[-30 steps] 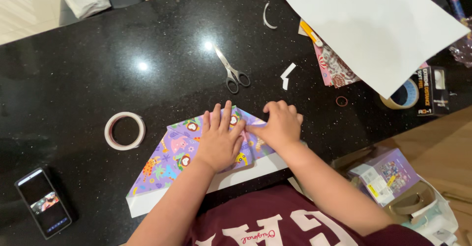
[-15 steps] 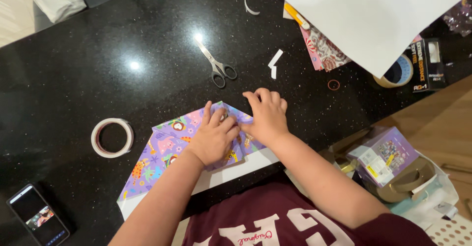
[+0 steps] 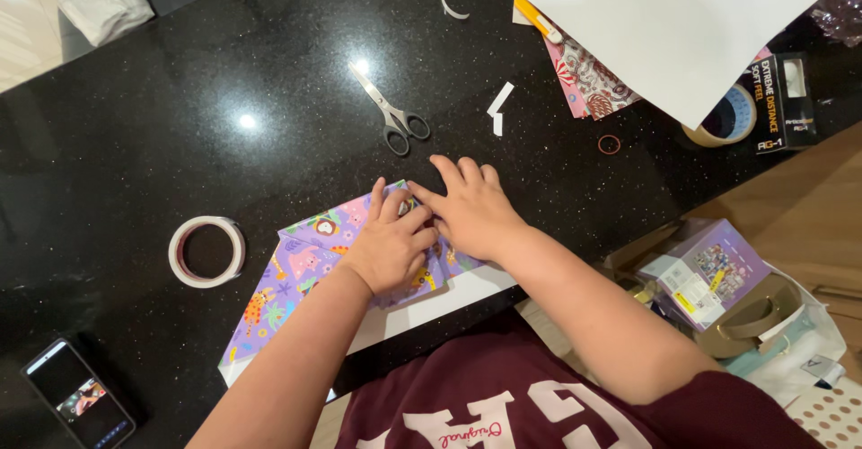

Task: The person folds a patterned paper sheet into a box shape and secures the edges with tape. They repeatedly cut small pieces of tape with scissors and press them onto the box seams to hold the structure together.

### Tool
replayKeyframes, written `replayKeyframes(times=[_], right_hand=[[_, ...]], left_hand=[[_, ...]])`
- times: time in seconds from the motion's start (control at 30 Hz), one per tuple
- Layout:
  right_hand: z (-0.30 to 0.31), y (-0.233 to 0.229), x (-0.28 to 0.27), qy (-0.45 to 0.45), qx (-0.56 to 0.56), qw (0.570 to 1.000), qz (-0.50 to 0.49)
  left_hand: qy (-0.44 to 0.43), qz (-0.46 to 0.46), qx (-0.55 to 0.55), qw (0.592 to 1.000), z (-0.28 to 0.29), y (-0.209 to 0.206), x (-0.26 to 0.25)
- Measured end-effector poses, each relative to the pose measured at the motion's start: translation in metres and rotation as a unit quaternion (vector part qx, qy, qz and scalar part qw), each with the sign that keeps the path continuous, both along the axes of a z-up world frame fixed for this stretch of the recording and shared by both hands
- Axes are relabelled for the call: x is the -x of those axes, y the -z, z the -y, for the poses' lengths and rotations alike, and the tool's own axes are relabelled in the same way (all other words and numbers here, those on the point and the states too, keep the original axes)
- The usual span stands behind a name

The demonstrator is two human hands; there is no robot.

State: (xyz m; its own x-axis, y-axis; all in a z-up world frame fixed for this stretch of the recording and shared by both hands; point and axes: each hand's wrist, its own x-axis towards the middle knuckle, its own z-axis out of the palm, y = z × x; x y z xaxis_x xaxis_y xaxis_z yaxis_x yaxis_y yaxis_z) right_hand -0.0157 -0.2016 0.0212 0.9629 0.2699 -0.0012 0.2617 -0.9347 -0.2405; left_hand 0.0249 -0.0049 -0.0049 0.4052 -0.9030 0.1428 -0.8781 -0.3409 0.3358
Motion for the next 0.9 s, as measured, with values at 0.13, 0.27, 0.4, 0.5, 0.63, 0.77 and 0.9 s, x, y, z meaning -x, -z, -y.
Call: replayKeyframes(times=[0.13,0.27,0.4,0.5,0.63,0.77,0.9], right_hand=[[-0.002,0.006,0.001,-0.007,0.030,1.000,0.007],[-0.006,0.009,0.009,0.013,0.092,0.995,0.043],[-0.006,0.011,0.024,0.040,0.086,0.994,0.048],[0.000,0.013,0.040,0.065,0.089,0.993,0.040],[0.011,0.012,0.056,0.093,0.084,0.992,0.020],[0.020,0.010,0.075,0.119,0.102,0.987,0.033],[0.030,0.010,0.093,0.139,0.105,0.984,0.034]], left_hand=[[-0.008,-0.006,-0.003,1.000,-0.001,-0.002,-0.001],[-0.017,-0.005,-0.016,1.000,0.000,-0.004,0.001],[-0.024,0.012,-0.021,0.999,-0.001,-0.003,0.002],[-0.023,0.014,-0.024,0.999,-0.002,-0.001,0.002],[-0.021,0.014,-0.029,0.999,-0.002,-0.002,0.002],[-0.023,0.019,-0.025,0.999,-0.002,-0.003,0.003],[-0.024,0.016,-0.033,0.999,-0.001,-0.003,0.003]])
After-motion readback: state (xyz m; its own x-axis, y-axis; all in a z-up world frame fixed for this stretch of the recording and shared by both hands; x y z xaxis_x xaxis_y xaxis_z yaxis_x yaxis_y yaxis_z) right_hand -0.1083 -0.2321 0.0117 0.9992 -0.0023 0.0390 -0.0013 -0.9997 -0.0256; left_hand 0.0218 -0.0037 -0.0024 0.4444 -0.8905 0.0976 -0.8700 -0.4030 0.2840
